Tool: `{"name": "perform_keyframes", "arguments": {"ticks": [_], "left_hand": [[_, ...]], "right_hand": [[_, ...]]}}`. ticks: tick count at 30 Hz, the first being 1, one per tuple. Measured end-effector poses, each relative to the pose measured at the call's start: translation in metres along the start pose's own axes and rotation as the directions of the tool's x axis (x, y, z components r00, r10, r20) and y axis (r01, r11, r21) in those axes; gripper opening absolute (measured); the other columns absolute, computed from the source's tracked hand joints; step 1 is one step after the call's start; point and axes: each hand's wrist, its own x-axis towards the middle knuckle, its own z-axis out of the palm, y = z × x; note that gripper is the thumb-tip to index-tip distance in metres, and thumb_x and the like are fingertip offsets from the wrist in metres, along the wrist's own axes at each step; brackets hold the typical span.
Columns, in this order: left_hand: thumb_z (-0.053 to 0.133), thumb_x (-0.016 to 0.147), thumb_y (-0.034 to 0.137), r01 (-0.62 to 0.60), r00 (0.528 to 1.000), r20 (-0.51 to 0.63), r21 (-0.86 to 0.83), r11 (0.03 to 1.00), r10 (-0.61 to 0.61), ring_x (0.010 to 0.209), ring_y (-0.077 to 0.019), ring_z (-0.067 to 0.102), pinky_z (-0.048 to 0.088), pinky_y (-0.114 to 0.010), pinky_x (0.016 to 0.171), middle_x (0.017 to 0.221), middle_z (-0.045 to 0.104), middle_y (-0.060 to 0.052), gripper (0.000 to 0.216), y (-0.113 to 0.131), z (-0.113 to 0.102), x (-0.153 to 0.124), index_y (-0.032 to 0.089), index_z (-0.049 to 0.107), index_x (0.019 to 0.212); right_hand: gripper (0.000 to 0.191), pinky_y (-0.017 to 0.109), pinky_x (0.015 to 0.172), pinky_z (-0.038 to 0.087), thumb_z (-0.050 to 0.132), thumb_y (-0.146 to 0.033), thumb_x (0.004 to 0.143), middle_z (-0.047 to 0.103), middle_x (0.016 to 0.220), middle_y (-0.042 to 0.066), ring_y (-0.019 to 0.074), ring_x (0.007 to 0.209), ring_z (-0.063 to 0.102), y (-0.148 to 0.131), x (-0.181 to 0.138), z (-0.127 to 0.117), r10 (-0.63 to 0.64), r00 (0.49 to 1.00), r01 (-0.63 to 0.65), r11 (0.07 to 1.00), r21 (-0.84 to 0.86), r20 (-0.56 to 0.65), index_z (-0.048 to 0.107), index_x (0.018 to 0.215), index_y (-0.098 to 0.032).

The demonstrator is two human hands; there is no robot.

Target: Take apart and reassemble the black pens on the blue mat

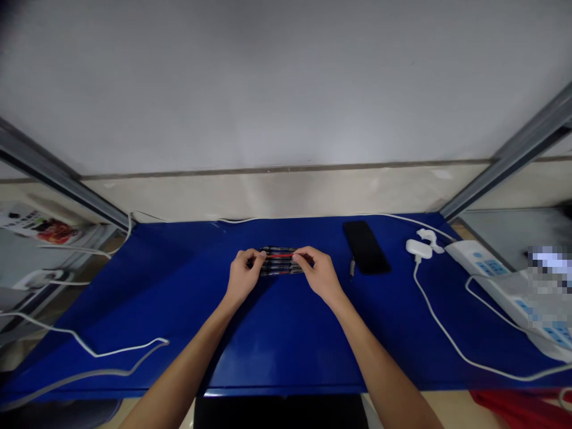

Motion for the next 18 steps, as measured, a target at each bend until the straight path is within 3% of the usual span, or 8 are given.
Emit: {"name": "perform_keyframes", "arguments": {"ticks": [3,8,11,18], "left_hand": [[0.053,0.09,0.041,0.002,1.0,-0.013,-0.015,1.0,-0.003,0.074,-0.0182,0.051,0.04,-0.03,0.072,0.065,0.059,0.0,0.033,0.0,0.0,0.0,0.021,0.058,0.064],[0.053,0.091,0.041,-0.005,1.0,-0.01,-0.016,1.0,0.004,0.075,-0.0184,0.052,0.04,-0.03,0.073,0.067,0.061,0.0,0.033,0.0,0.001,-0.002,0.021,0.058,0.065],[0.053,0.091,0.042,-0.01,1.0,0.005,-0.012,1.0,0.01,0.075,-0.0187,0.052,0.04,-0.03,0.073,0.068,0.062,-0.001,0.033,-0.001,0.0,-0.002,0.022,0.059,0.066],[0.054,0.09,0.043,-0.003,1.0,0.004,-0.018,1.0,0.003,0.075,-0.0187,0.053,0.04,-0.03,0.073,0.068,0.061,-0.001,0.033,-0.001,0.001,-0.001,0.022,0.06,0.066]], "right_hand": [[0.02,0.034,0.081,0.052,0.06,-0.04,0.089,0.073,0.093,0.005,0.0218,0.088,0.068,-0.001,0.0,-0.001,-0.022,1.0,0.022,1.0,-0.002,-0.021,0.07,0.094,-0.023],[0.038,0.03,0.066,0.05,0.052,-0.047,0.093,0.066,0.066,0.003,0.0186,0.066,0.065,-0.008,-0.003,-0.001,0.054,0.999,-0.054,0.998,-0.017,0.0,0.065,0.069,-0.02],[0.039,0.029,0.062,0.047,0.052,-0.046,0.093,0.061,0.059,0.001,0.0171,0.06,0.062,-0.009,-0.003,-0.001,0.063,0.998,-0.063,0.997,-0.036,-0.007,0.062,0.066,-0.02],[0.02,0.031,0.075,0.05,0.064,-0.04,0.086,0.072,0.088,0.004,0.0203,0.083,0.067,0.003,0.002,-0.001,0.02,1.0,-0.018,0.997,0.069,-0.023,0.069,0.092,-0.022]]}}
